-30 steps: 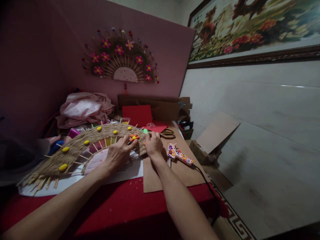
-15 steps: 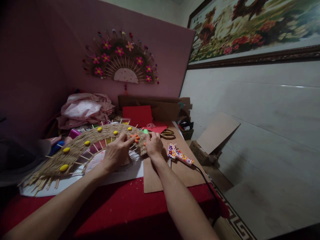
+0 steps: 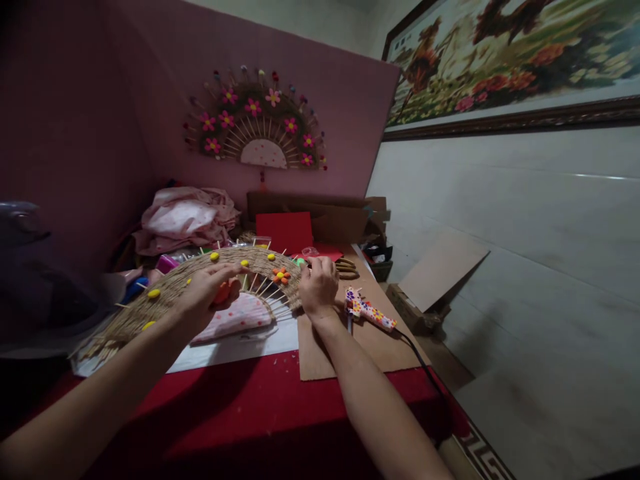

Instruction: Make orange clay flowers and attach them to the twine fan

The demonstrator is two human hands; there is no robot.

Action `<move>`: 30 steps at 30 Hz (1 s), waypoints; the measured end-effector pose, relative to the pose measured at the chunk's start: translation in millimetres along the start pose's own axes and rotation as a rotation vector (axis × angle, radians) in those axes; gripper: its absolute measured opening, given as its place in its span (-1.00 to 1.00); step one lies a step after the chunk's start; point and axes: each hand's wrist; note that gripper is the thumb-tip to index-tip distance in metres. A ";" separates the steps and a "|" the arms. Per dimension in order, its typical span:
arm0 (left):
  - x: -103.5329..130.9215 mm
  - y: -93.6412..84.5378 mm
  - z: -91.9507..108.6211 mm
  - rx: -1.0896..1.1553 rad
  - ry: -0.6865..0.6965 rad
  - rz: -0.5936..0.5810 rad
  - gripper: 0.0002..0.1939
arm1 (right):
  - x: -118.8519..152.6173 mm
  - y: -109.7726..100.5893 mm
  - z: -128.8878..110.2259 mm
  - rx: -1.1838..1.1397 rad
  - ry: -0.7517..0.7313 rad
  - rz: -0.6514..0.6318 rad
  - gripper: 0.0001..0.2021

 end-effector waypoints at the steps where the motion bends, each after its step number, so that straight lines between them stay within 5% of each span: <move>1: 2.1 -3.2 -1.1 0.063 -0.011 -0.012 -0.79 | 1.6 -0.2 -6.4 -0.063 -0.051 -0.010 -0.78; 6: 1.8 -16.4 -7.7 0.117 0.001 -0.044 -0.63 | 13.7 0.3 -52.6 -0.415 -0.274 -0.290 -0.84; 11: 1.8 -26.3 -14.9 0.081 0.089 -0.020 -0.62 | 24.6 3.9 -90.0 -0.527 -0.482 -0.525 -0.74; 17: 7.0 -33.0 -23.5 0.117 0.148 -0.103 -0.67 | 33.4 21.7 -96.3 -0.603 -0.455 -0.480 -0.83; 25: 9.5 -25.4 -30.0 -0.181 0.226 -0.066 -0.73 | 41.7 21.0 -72.1 -0.640 -0.422 -0.328 -0.89; 30: 7.4 -24.3 -36.5 0.091 0.094 -0.118 -0.72 | 40.6 16.8 -72.0 -0.712 -0.356 -0.324 -0.90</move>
Point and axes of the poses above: each hand's wrist, its own x-axis away from the middle knuckle, its own y-axis out of the palm, z = x × y, and after that the axes turned 8 degrees about -x, right-handed
